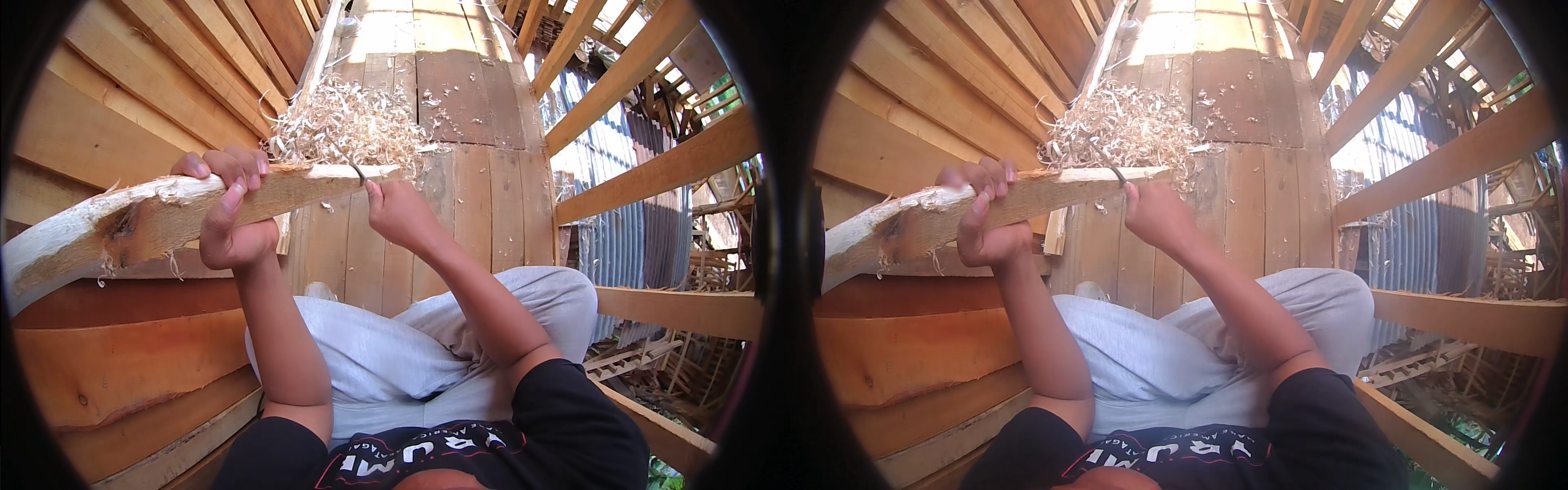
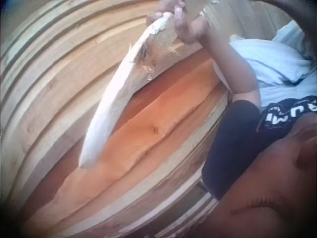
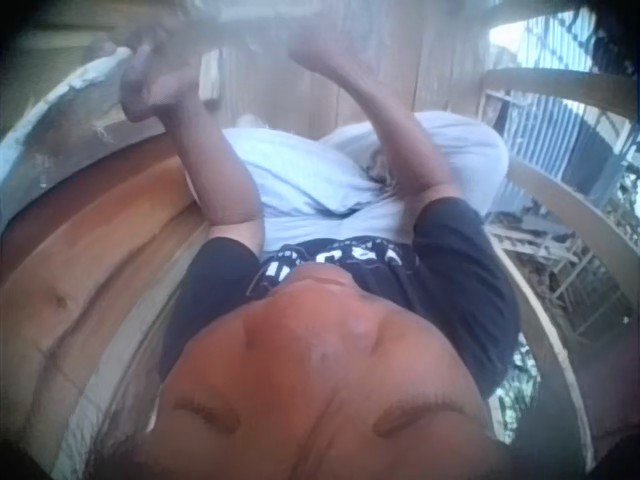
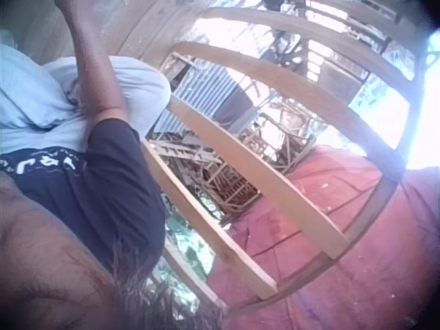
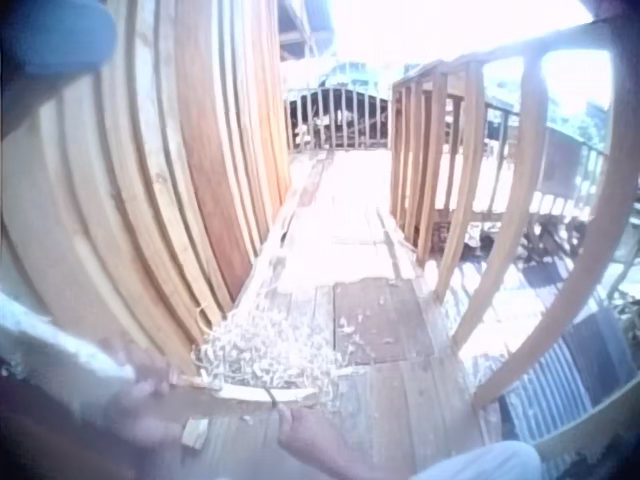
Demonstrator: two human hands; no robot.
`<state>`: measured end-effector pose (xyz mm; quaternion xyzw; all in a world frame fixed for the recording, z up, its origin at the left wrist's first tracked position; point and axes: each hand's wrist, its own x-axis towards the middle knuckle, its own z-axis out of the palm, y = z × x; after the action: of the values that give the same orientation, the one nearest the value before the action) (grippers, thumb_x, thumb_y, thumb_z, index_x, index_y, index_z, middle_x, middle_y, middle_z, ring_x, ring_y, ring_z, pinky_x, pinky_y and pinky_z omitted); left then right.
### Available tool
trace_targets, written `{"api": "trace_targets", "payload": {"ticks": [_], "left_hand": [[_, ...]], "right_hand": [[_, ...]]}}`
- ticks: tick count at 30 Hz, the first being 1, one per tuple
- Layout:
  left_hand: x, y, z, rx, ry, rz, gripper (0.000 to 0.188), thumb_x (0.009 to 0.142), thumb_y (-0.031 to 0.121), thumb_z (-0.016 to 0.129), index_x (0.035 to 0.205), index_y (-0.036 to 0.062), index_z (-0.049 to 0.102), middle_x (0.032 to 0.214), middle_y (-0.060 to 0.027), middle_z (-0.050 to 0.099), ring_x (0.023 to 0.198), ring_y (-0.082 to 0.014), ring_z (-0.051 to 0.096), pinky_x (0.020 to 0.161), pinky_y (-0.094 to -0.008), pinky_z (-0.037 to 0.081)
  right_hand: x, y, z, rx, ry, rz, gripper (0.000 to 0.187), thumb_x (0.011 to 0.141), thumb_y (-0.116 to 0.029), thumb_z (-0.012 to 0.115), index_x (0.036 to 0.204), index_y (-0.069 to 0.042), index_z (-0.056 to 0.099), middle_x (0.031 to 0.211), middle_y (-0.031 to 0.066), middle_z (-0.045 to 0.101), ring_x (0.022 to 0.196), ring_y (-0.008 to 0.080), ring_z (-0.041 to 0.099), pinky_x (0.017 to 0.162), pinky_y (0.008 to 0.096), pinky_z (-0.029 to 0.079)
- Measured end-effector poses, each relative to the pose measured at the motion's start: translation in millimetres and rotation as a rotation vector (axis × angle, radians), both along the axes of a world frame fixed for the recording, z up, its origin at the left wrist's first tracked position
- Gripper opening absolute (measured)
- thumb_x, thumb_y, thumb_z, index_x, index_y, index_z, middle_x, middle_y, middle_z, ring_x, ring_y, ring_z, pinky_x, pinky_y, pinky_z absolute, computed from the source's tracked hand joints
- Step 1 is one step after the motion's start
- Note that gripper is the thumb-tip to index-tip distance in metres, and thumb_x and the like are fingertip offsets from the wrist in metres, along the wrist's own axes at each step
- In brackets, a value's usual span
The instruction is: The person sits cross-legged on a wooden floor and uses a knife to shave and shape a long piece of wood. Wood shavings accumulate on the floor as the person repeatedly scrapes the surface of the wood.
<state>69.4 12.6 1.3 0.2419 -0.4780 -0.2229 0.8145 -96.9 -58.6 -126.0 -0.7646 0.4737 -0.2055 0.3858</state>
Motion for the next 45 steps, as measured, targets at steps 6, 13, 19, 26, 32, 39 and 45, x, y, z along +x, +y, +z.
{"api": "trace_targets", "payload": {"ticks": [6,13,19,26,32,39,45], "left_hand": [[2,1,-2,-0.013,0.011,-0.042,0.035,0.069,0.005,0.054,0.101,0.0101,0.042,0.07,-0.0057,0.043,0.069,-0.0183,0.042,0.073,-0.0399,0.04],[1,4,-1,-0.011,-0.054,-0.056,0.034,0.07,0.005,0.054,0.101,0.0107,0.042,0.069,-0.0049,0.042,0.069,-0.018,0.042,0.073,-0.0396,0.039],[8,1,-4,0.0,-0.019,-0.055,0.035,0.07,0.007,0.055,0.102,0.0112,0.042,0.07,-0.0044,0.042,0.069,-0.0174,0.041,0.073,-0.0392,0.039],[-3,2,2,0.003,-0.037,-0.096,0.033,0.069,0.006,0.053,0.099,0.0138,0.045,0.072,-0.0016,0.039,0.068,-0.0152,0.04,0.074,-0.0365,0.037],[3,3,-1,0.015,-0.057,-0.09,0.032,0.07,0.006,0.053,0.1,0.014,0.045,0.072,-0.0015,0.039,0.07,-0.0151,0.04,0.076,-0.0371,0.036],[7,1,-3,-0.038,-0.054,-0.107,0.034,0.07,0.006,0.054,0.102,0.0114,0.042,0.069,-0.0042,0.041,0.067,-0.0171,0.04,0.072,-0.0389,0.039],[7,2,1,-0.029,-0.051,-0.109,0.036,0.069,0.005,0.055,0.101,0.0106,0.042,0.069,-0.0048,0.041,0.068,-0.0179,0.043,0.072,-0.0389,0.039]], "right_hand": [[-16,-27,-32,0.172,0.052,-0.051,0.047,0.098,-0.03,0.042,0.08,0.008,0.064,0.079,0.0315,0.062,0.08,0.0477,0.061,0.076,0.0526,0.047],[3,4,19,0.014,-0.013,0.039,0.046,0.098,-0.031,0.042,0.08,0.006,0.063,0.076,0.0296,0.061,0.076,0.0484,0.059,0.069,0.0521,0.046],[-15,-31,-38,0.171,0.114,-0.041,0.044,0.097,-0.029,0.042,0.083,0.006,0.065,0.084,0.0321,0.063,0.084,0.0471,0.062,0.078,0.0531,0.047],[-24,-27,-37,0.119,-0.003,0.031,0.047,0.098,-0.03,0.042,0.079,0.006,0.064,0.078,0.0318,0.062,0.08,0.0476,0.061,0.075,0.0528,0.048],[-7,-13,-30,0.05,0.123,-0.032,0.045,0.098,-0.031,0.042,0.085,0.006,0.066,0.086,0.0306,0.064,0.083,0.0477,0.062,0.077,0.0532,0.049],[-26,-45,-66,0.234,0.144,-0.027,0.049,0.098,-0.031,0.04,0.085,0.009,0.065,0.086,0.0329,0.063,0.088,0.0487,0.062,0.083,0.0527,0.047],[-7,-14,-36,0.019,-0.056,0.017,0.048,0.099,-0.03,0.04,0.072,0.006,0.056,0.074,0.0309,0.059,0.074,0.0486,0.058,0.068,0.0515,0.044]]}}
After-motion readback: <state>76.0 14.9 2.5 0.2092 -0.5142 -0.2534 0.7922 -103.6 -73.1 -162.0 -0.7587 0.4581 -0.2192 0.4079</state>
